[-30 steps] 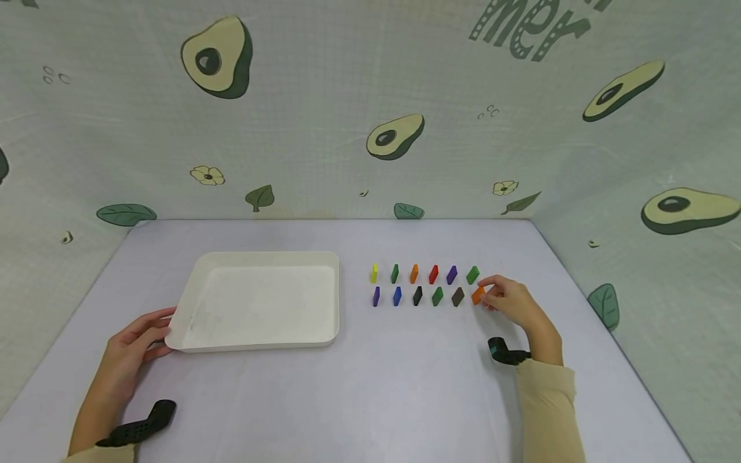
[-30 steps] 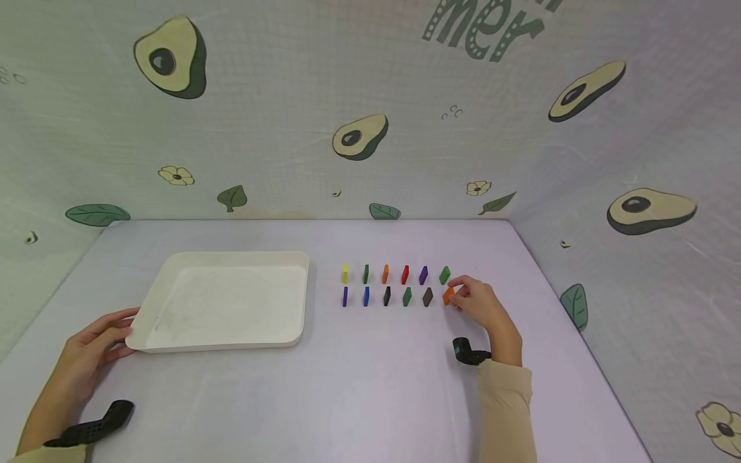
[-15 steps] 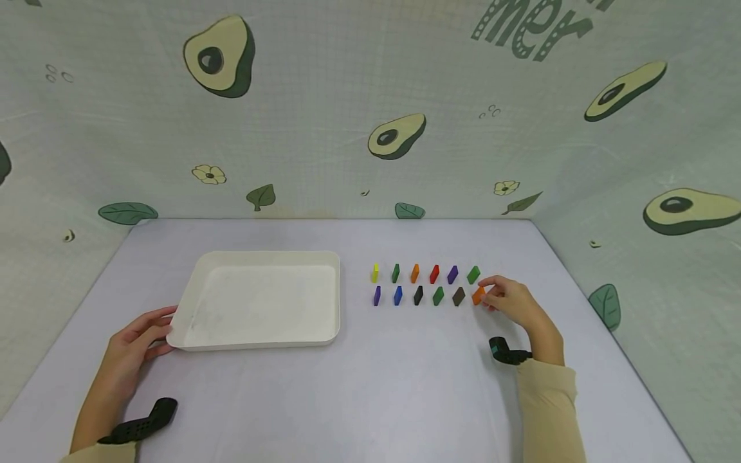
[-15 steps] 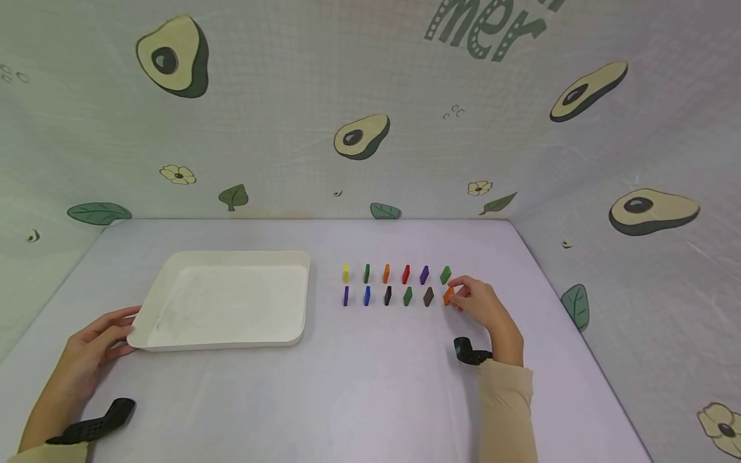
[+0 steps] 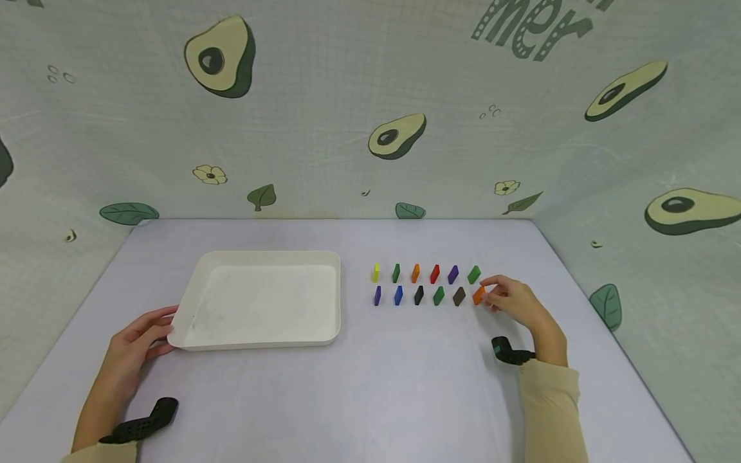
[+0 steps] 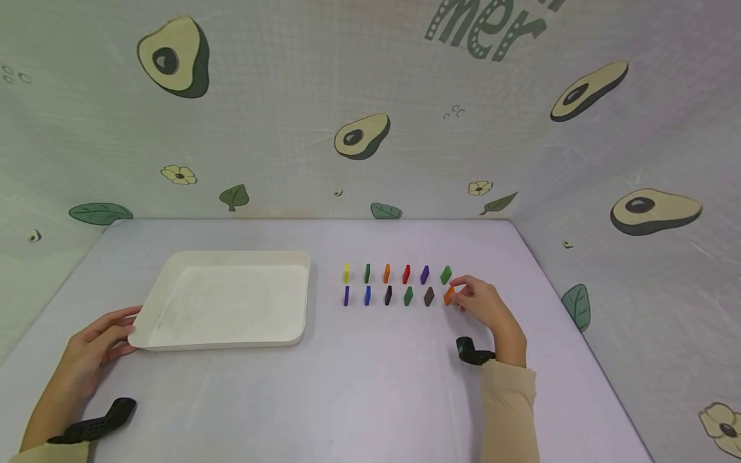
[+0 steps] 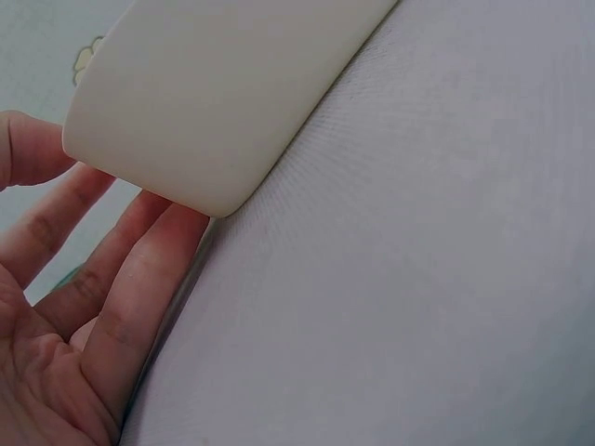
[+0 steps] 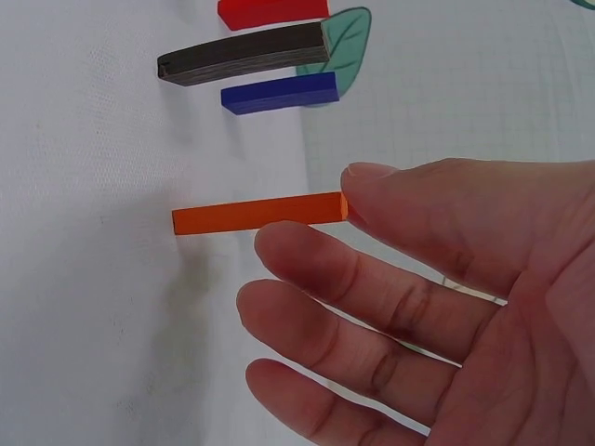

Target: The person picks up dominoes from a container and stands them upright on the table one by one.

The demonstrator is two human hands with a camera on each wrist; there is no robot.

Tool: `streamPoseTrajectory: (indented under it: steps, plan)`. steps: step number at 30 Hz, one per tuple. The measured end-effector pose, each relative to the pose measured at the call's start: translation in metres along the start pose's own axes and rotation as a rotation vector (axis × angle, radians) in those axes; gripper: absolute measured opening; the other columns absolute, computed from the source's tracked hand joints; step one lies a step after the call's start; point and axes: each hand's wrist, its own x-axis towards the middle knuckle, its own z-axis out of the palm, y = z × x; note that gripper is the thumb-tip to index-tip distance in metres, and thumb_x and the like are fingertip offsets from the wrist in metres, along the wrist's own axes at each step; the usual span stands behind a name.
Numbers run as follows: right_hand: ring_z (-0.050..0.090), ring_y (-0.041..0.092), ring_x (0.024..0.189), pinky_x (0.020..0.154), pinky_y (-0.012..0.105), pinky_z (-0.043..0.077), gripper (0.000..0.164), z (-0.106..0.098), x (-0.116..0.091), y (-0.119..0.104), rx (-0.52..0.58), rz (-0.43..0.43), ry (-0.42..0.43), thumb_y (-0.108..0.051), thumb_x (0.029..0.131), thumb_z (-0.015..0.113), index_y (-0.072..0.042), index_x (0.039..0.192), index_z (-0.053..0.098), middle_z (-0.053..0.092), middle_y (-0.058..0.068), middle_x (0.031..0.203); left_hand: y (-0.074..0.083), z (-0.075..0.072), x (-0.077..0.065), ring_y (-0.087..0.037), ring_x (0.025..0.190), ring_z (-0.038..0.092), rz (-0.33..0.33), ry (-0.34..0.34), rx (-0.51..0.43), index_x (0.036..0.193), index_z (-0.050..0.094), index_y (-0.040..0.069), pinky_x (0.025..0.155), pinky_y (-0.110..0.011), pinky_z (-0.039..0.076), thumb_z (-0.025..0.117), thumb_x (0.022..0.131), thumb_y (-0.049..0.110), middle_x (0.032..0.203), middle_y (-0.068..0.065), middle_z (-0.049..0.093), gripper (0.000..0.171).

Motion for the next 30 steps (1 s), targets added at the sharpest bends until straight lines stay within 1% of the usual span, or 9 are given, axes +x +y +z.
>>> streamPoseTrajectory:
  steps: [6, 13, 18, 22, 23, 25, 27, 28, 30]
  plan:
    - [0.059, 0.019, 0.073, 0.067, 0.028, 0.046, 0.032, 0.000, -0.001, -0.001, 0.007, -0.019, 0.013, -0.012, 0.092, 0.055, 0.003, 0.120, 0.053, 0.066, 0.015, 0.085, 0.000, 0.000, 0.000, -0.001, 0.074, 0.064, -0.017, 0.012, 0.002, 0.117, 0.064, 0.017, 0.061, -0.015, 0.054, 0.059, 0.092, 0.013, 0.099, 0.020, 0.065, 0.026]
    - [0.060, 0.022, 0.074, 0.067, 0.027, 0.047, 0.032, -0.001, -0.001, 0.000, 0.012, -0.018, 0.010, -0.014, 0.093, 0.053, 0.002, 0.121, 0.053, 0.065, 0.017, 0.088, 0.000, -0.001, 0.001, 0.002, 0.078, 0.062, -0.051, 0.033, 0.029, 0.118, 0.063, 0.019, 0.062, -0.015, 0.053, 0.059, 0.091, 0.016, 0.100, 0.023, 0.063, 0.027]
    - [0.061, 0.020, 0.074, 0.068, 0.028, 0.048, 0.032, -0.004, -0.004, -0.002, -0.008, -0.033, 0.027, -0.014, 0.094, 0.053, 0.002, 0.121, 0.052, 0.066, 0.016, 0.088, -0.001, -0.001, 0.000, 0.003, 0.079, 0.062, -0.059, 0.025, 0.038, 0.120, 0.062, 0.019, 0.062, -0.014, 0.053, 0.060, 0.091, 0.017, 0.100, 0.023, 0.062, 0.029]
    - [0.061, 0.021, 0.074, 0.069, 0.030, 0.048, 0.031, -0.009, -0.013, -0.011, -0.022, -0.074, 0.065, -0.016, 0.095, 0.052, 0.001, 0.120, 0.053, 0.066, 0.016, 0.087, 0.003, -0.004, 0.000, 0.005, 0.083, 0.061, -0.091, -0.023, 0.069, 0.126, 0.057, 0.018, 0.066, -0.013, 0.052, 0.060, 0.091, 0.020, 0.102, 0.023, 0.061, 0.035]
    - [0.061, 0.020, 0.074, 0.069, 0.029, 0.048, 0.031, -0.011, -0.015, -0.014, -0.026, -0.084, 0.077, -0.018, 0.095, 0.052, 0.001, 0.120, 0.054, 0.066, 0.015, 0.087, 0.005, -0.005, 0.000, 0.006, 0.084, 0.060, -0.100, -0.041, 0.098, 0.128, 0.055, 0.019, 0.067, -0.012, 0.052, 0.059, 0.092, 0.021, 0.102, 0.025, 0.060, 0.037]
    - [0.061, 0.016, 0.072, 0.068, 0.027, 0.049, 0.030, -0.015, -0.020, -0.021, -0.029, -0.113, 0.101, -0.019, 0.096, 0.051, 0.000, 0.119, 0.055, 0.066, 0.014, 0.086, 0.009, -0.007, -0.001, 0.009, 0.086, 0.059, -0.093, -0.084, 0.166, 0.133, 0.050, 0.017, 0.069, -0.011, 0.052, 0.058, 0.092, 0.021, 0.104, 0.027, 0.059, 0.041]
    - [0.061, 0.012, 0.073, 0.068, 0.025, 0.051, 0.029, -0.018, -0.025, -0.028, -0.034, -0.143, 0.122, -0.020, 0.096, 0.051, -0.002, 0.118, 0.055, 0.065, 0.012, 0.087, 0.016, -0.009, -0.002, 0.012, 0.089, 0.058, -0.052, -0.107, 0.266, 0.136, 0.047, 0.016, 0.070, -0.009, 0.050, 0.057, 0.093, 0.020, 0.105, 0.029, 0.058, 0.044]
    - [0.062, 0.011, 0.074, 0.069, 0.025, 0.052, 0.028, -0.020, -0.027, -0.032, -0.035, -0.159, 0.135, -0.021, 0.097, 0.050, -0.003, 0.118, 0.056, 0.066, 0.011, 0.087, 0.020, -0.010, -0.003, 0.013, 0.089, 0.057, -0.024, -0.106, 0.311, 0.137, 0.045, 0.015, 0.070, -0.007, 0.049, 0.057, 0.093, 0.018, 0.104, 0.030, 0.057, 0.046]
    - [0.063, 0.013, 0.079, 0.073, 0.029, 0.054, 0.027, -0.020, -0.031, -0.041, -0.039, -0.189, 0.151, -0.021, 0.097, 0.050, -0.005, 0.118, 0.056, 0.066, 0.010, 0.091, 0.030, -0.008, -0.005, 0.018, 0.092, 0.054, 0.044, -0.064, 0.404, 0.137, 0.045, 0.014, 0.071, -0.002, 0.045, 0.056, 0.093, 0.016, 0.105, 0.033, 0.056, 0.045]
